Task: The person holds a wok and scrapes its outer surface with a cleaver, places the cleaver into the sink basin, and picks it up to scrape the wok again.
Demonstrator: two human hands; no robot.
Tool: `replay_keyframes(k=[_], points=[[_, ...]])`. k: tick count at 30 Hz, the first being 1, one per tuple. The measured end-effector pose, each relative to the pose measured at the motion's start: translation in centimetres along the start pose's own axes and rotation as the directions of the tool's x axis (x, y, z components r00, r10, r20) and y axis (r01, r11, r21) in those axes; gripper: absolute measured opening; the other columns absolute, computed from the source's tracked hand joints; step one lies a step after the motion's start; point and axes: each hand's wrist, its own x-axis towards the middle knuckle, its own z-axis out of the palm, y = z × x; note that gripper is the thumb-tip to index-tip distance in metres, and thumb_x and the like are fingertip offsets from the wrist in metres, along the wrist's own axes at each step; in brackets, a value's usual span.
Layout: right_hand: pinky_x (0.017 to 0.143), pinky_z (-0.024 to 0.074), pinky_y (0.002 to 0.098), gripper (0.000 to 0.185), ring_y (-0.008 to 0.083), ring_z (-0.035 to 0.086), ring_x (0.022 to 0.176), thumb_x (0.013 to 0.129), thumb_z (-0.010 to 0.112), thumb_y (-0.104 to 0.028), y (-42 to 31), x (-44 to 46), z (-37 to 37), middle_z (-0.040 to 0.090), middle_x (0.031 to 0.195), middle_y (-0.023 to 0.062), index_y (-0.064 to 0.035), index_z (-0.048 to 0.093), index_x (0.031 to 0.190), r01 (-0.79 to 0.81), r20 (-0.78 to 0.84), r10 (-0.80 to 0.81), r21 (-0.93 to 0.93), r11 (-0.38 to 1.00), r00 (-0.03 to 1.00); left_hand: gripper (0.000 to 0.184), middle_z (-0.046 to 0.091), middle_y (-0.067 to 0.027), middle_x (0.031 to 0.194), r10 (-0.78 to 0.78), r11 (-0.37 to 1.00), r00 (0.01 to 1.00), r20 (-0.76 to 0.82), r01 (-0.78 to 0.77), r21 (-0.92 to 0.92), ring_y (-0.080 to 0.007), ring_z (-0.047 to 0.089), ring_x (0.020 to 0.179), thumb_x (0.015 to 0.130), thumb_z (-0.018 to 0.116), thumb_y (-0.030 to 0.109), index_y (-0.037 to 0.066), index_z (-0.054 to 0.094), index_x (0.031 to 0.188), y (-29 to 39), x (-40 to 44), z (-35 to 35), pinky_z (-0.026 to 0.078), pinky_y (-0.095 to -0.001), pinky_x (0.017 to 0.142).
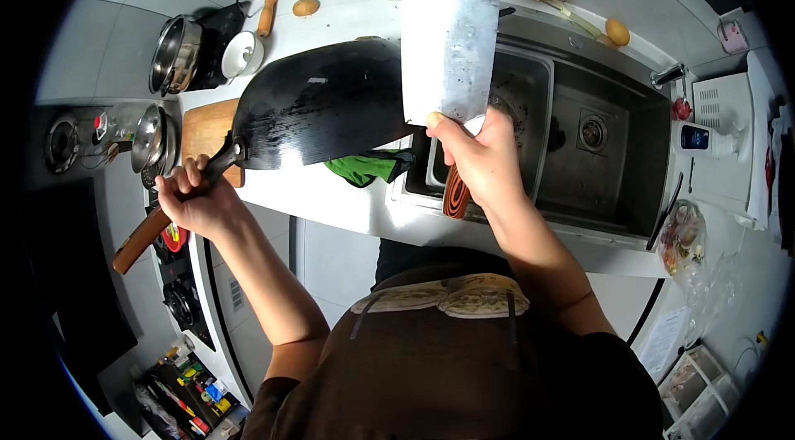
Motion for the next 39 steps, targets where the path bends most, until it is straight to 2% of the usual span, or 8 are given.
replay_keyframes(k=[2,11,33,39], points=[[0.043,0.0349,0.0197,0.008,0.0043,0.044,0.048,0.081,0.062,-0.008,-0.12,-0.25,0.49,0.059,0.069,0.0018,0.0002,0.061,0.083,0.035,0.012,-0.035,0.003,0.999,0.999,0.035,0.033,0.0018,0.052,0.001,1.000,1.000,-0.007,-0.001,0.002,-0.0119,0.036,0.049,0.086,0.053,0.021,0.013,0.033,0.058,-0.03,-0.14,0.32,0.038,-0.0298,0.059],[0.043,0.0349,0.0200,0.009,0.0050,0.044,0.048,0.082,0.061,-0.007,0.18,0.12,-0.20,0.061,0.071,0.0037,0.0013,0.061,0.086,0.007,0.008,-0.007,0.020,1.000,1.000,0.034,0.033,0.0022,0.052,0.005,1.000,1.000,-0.011,-0.005,0.000,-0.0117,0.037,0.049,0.086,0.052,0.020,0.014,0.033,0.059,0.01,-0.15,0.21,0.038,-0.0295,0.059],[0.043,0.0342,0.0205,0.009,0.0054,0.043,0.047,0.080,0.063,-0.007,-0.26,-0.08,0.55,0.059,0.068,0.0034,0.0008,0.061,0.082,-0.009,0.002,0.009,-0.018,1.000,1.000,0.036,0.035,0.0014,0.052,0.014,1.000,1.000,-0.017,-0.014,0.014,-0.0124,0.039,0.049,0.087,0.053,0.021,0.013,0.035,0.057,0.02,-0.42,0.12,0.039,-0.0295,0.059],[0.042,0.0332,0.0211,0.010,0.0055,0.044,0.047,0.080,0.063,-0.008,-0.18,0.17,0.27,0.059,0.067,0.0034,0.0012,0.060,0.081,0.001,0.006,-0.001,0.051,0.999,1.000,0.036,0.034,0.0013,0.051,0.016,1.000,0.998,-0.055,-0.016,0.011,-0.0126,0.039,0.050,0.086,0.054,0.021,0.013,0.034,0.057,0.02,-0.61,0.55,0.037,-0.0293,0.058]])
